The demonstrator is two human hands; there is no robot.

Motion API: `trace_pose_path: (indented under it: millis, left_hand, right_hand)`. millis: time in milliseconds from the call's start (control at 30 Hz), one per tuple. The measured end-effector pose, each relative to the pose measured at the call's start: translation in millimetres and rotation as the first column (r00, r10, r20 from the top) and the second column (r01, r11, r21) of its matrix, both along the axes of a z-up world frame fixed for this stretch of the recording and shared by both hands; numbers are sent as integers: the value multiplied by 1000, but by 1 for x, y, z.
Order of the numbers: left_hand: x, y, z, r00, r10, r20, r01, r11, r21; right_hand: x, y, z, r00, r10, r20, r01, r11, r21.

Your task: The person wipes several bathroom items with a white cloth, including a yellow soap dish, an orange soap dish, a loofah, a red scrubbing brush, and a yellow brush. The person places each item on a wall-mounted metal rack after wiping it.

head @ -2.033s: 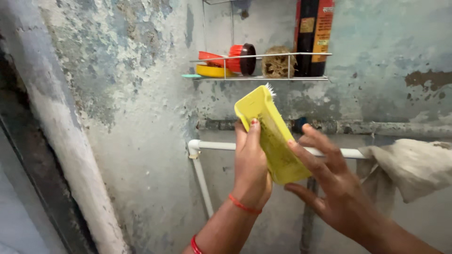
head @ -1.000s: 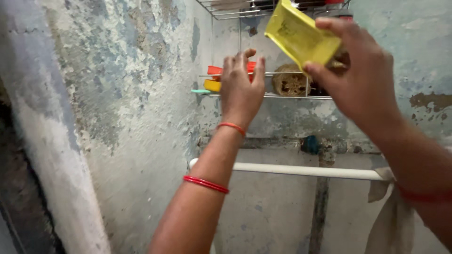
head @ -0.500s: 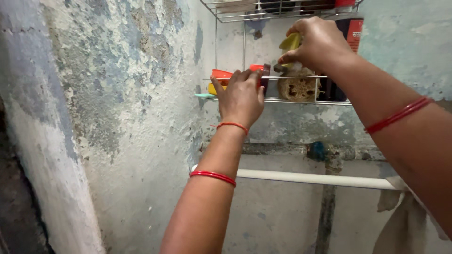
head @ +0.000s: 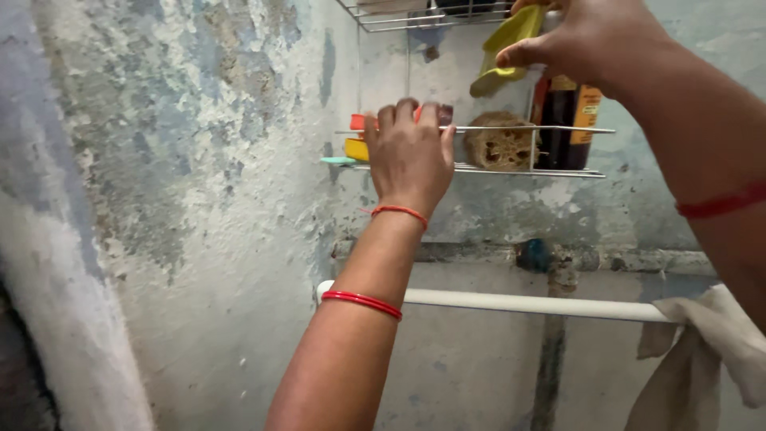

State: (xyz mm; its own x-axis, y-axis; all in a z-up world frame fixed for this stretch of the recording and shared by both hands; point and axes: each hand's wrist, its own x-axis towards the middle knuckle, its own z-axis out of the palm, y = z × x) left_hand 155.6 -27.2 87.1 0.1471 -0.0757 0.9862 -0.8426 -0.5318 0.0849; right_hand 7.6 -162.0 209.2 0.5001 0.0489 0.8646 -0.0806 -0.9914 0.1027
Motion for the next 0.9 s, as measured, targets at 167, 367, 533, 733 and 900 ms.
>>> trace_pose_path:
  millis: [167,367,533,733,900]
  left_hand:
    - [-31,-40,25,975,-200,-98,208,975,80]
    - [-42,-70,61,948,65,-312,30,957,288]
    - [-38,-73,75,857,82,-510,131,921,367]
    - [-28,-62,59,900,47,-433,90,952,292]
    - [2,-33,47,1000,-6,-28,7,1000,8]
  right_hand:
    - [-37,13,-6,989,-149,3,148,983,113]
    - [-56,1,-8,993,71,93,-57,987,-150]
    - [-62,-13,-9,964,261,57,-247,951,-185]
    - [-51,-13,-9,988,151,11,-151,988,-40]
    - [-27,-11,-9,987,160,6,-161,986,49]
